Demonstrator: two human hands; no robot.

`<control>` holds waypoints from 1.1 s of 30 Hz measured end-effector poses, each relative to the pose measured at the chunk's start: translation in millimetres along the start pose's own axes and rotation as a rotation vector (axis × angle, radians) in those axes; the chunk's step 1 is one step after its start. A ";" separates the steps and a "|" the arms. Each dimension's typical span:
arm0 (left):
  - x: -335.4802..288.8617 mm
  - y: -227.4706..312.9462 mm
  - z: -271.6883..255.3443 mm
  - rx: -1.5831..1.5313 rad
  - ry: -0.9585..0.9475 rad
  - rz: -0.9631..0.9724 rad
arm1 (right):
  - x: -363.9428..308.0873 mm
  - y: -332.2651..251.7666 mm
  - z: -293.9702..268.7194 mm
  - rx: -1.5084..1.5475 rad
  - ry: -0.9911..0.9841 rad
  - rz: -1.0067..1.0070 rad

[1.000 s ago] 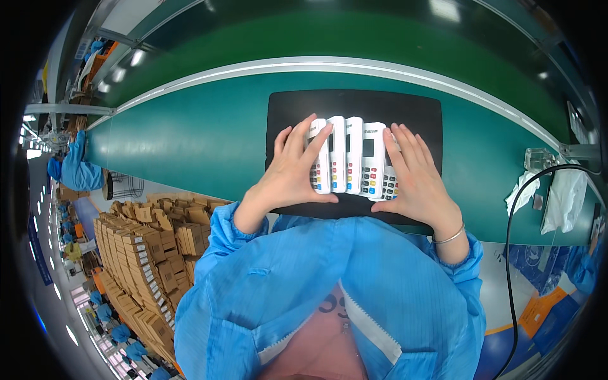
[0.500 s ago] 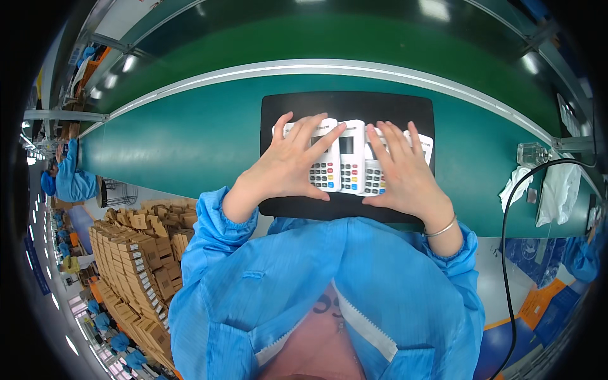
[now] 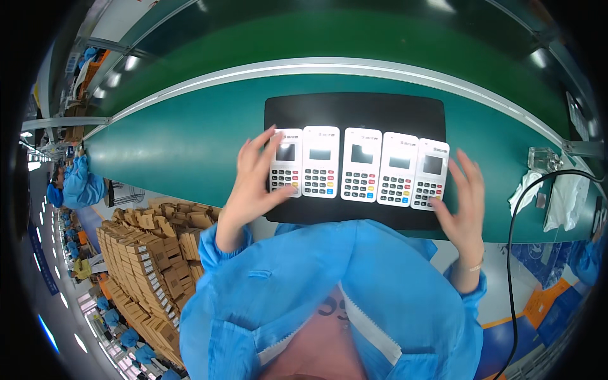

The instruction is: The person repeatedly wipes the surfaces of small white electronic devices with a cloth, then stacks them on a black mat. They also pour liquid from a large bottle into a small container and place the container on the table.

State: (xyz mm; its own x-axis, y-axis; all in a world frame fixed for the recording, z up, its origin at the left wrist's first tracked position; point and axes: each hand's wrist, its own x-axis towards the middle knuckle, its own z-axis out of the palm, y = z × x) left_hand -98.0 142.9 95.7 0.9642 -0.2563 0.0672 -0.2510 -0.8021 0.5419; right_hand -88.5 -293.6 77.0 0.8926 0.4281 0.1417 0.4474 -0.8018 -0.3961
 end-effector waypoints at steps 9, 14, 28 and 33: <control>-56.7 -29.3 50.1 -0.438 0.330 -0.200 | -33.2 -42.0 38.5 0.039 -0.126 0.030; -59.2 -29.2 59.6 -0.466 0.649 -0.222 | -33.5 -51.3 42.1 0.004 -0.158 0.081; -44.3 -27.6 57.4 -0.276 0.536 -0.084 | 329.7 -146.9 168.5 -0.414 0.380 -0.274; -42.9 -23.9 57.3 -0.153 0.453 -0.168 | 339.3 -187.4 213.7 0.144 0.227 -0.548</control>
State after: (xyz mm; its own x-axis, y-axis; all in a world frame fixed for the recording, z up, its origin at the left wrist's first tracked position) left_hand -138.2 142.2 31.9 0.9389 0.1566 0.3066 -0.1063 -0.7153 0.6907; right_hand 118.6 91.0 5.5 0.5311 0.6502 0.5433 0.8472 -0.4186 -0.3272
